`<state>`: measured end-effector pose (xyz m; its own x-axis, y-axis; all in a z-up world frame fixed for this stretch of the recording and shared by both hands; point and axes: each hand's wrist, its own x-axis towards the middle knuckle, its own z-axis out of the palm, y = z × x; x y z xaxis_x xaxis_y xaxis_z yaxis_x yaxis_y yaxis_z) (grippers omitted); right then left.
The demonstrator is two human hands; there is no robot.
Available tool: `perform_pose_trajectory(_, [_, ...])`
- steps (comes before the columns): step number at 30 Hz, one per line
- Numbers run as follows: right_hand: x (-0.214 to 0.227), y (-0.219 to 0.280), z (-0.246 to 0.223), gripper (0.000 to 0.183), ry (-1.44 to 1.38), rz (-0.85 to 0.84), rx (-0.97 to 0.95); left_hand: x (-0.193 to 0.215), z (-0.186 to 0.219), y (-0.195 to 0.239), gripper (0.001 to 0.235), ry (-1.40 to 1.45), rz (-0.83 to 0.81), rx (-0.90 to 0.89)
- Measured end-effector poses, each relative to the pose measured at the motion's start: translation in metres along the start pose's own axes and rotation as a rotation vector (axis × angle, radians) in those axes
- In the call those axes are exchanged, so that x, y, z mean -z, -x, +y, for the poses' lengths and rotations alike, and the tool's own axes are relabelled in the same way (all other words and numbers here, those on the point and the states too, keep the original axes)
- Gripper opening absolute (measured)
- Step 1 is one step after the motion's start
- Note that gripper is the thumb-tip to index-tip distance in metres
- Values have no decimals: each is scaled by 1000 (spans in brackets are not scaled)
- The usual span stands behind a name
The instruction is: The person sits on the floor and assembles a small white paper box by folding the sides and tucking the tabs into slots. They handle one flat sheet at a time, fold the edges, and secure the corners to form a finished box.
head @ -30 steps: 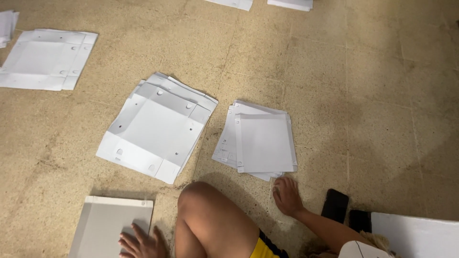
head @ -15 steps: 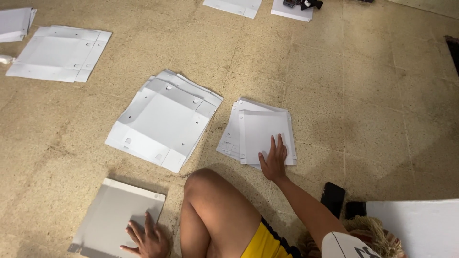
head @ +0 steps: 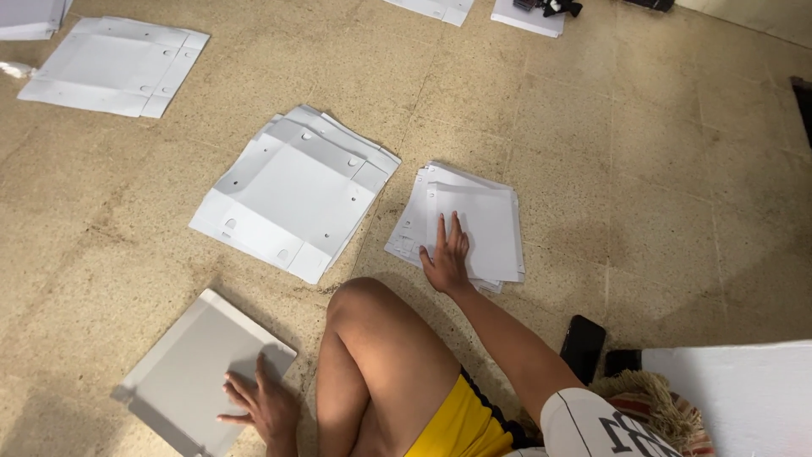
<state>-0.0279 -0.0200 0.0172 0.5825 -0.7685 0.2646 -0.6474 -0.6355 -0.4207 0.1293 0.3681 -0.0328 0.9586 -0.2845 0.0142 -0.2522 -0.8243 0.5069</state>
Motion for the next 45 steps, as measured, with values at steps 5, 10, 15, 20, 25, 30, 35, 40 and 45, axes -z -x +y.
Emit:
perform_pose_trajectory(5, [-43, -41, -60, 64, -68, -14, 37, -11, -20, -18, 92, 3, -163, 54])
perform_pose_trajectory(10, [34, -24, -215, 52, -432, -820, -48, -1, -24, -24, 34, 34, -75, -3])
perform_pose_trajectory(15, [-55, 10, -211, 44, 195, -815, 567, 19, -36, -31, 68, -180, -305, -92])
perform_pose_trajectory(20, [-74, 32, -225, 42, 235, -551, 836, 51, -66, -16, 76, -352, -424, -119])
perform_pose_trajectory(25, [-107, 59, -235, 69, 157, -362, 952, 77, -109, 12, 83, -561, -364, -82])
perform_pose_trajectory(30, [-75, 41, -250, 79, 120, -878, 912, 84, -91, 25, 77, -181, -406, 25])
perform_pose_trajectory(35, [-127, 42, -235, 67, 233, -833, 1027, 50, -108, 32, 60, -462, -200, -151])
perform_pose_trajectory(40, [-212, 60, -196, 58, -341, -810, 999, 5, -153, 36, 41, -435, -143, -91])
perform_pose_trajectory(45, [-115, 39, -217, 42, -451, -965, 679, 25, -134, 36, 27, -366, -180, -47])
